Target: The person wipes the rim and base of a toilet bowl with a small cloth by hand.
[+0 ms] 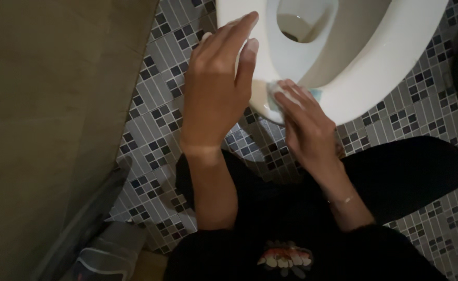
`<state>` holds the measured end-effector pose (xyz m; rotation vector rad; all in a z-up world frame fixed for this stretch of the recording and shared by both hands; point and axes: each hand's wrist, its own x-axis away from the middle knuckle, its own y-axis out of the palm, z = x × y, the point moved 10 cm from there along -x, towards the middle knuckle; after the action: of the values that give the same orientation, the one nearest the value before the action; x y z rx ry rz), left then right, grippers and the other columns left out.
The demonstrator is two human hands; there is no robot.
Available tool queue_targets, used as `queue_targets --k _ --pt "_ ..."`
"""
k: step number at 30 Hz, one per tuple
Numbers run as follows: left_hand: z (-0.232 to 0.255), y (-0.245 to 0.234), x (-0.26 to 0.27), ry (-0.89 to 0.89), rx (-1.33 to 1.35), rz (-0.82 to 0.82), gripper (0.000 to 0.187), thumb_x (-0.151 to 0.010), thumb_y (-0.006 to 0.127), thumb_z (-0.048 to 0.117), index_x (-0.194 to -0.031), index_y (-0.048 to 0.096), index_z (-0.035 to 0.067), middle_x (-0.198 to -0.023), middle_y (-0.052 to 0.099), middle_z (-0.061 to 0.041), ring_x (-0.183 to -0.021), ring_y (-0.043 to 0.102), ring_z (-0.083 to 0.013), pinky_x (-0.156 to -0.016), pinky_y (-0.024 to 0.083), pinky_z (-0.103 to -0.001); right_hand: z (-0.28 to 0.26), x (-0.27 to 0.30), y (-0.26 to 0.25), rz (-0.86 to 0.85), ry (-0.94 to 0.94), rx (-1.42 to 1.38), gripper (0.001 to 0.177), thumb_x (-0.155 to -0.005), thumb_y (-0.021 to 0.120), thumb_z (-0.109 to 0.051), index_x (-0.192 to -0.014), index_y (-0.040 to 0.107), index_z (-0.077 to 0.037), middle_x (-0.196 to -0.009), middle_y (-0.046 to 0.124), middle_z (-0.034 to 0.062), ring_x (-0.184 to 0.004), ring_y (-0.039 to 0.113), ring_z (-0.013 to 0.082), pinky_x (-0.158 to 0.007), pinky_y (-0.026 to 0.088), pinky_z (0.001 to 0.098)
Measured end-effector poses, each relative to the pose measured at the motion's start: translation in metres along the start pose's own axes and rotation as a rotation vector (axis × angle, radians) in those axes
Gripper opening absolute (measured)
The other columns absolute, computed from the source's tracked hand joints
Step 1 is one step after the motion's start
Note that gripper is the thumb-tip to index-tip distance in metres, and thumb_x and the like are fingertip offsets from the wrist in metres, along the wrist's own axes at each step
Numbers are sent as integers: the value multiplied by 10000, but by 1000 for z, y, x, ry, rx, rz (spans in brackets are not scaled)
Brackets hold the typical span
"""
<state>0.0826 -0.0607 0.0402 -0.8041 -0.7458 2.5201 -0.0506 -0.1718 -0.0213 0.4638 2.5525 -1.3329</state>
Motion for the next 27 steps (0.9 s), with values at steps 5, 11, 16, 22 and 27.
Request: queue_targets --k 5,11,16,22,27 --pt "-9 -7 1 -53 -15 15 298 -1141 549 162 -1399 651 54 -1339 716 -182 -1237 725 -332 -1138 536 -482 2 -6 12 37 30 -5 335 -1034 702 72 -1327 693 -89 -1371 692 168 -1335 656 337 -1107 548 397" --pt "-16 -13 1 -92 27 -5 301 -1132 552 144 -1401 643 44 -1341 716 -190 -1229 732 -328 -1134 550 -477 -26 -2 12 -135 -39 105 533 -1040 639 -45 -1541 458 -61 -1571 489 210 -1490 455 380 -1250 398 529" --pt "-18 -17 2 -71 -6 6 308 -1116 561 132 -1394 648 33 -1330 714 -196 -1216 728 -346 -1131 521 -504 -48 -25 36 -272 -67 54 679 -979 560 -112 -1597 306 11 -1654 291 271 -1549 262 412 -1268 231 586" --pt "-25 -20 3 -105 17 -4 302 -1130 545 141 -1394 646 37 -1333 716 -192 -1216 727 -351 -1124 540 -482 -43 -24 28 -420 -57 -62 803 -848 491 143 -1602 350 -92 -1691 310 145 -1584 269 333 -1298 208 543" --pt "-27 -22 4 -100 -23 -6 309 -1123 545 151 -1392 652 41 -1328 716 -194 -1222 714 -363 -1117 526 -494 -21 -18 21 -526 -62 -44 995 -709 463 319 -1572 398 -170 -1664 373 54 -1529 349 342 -926 539 281"
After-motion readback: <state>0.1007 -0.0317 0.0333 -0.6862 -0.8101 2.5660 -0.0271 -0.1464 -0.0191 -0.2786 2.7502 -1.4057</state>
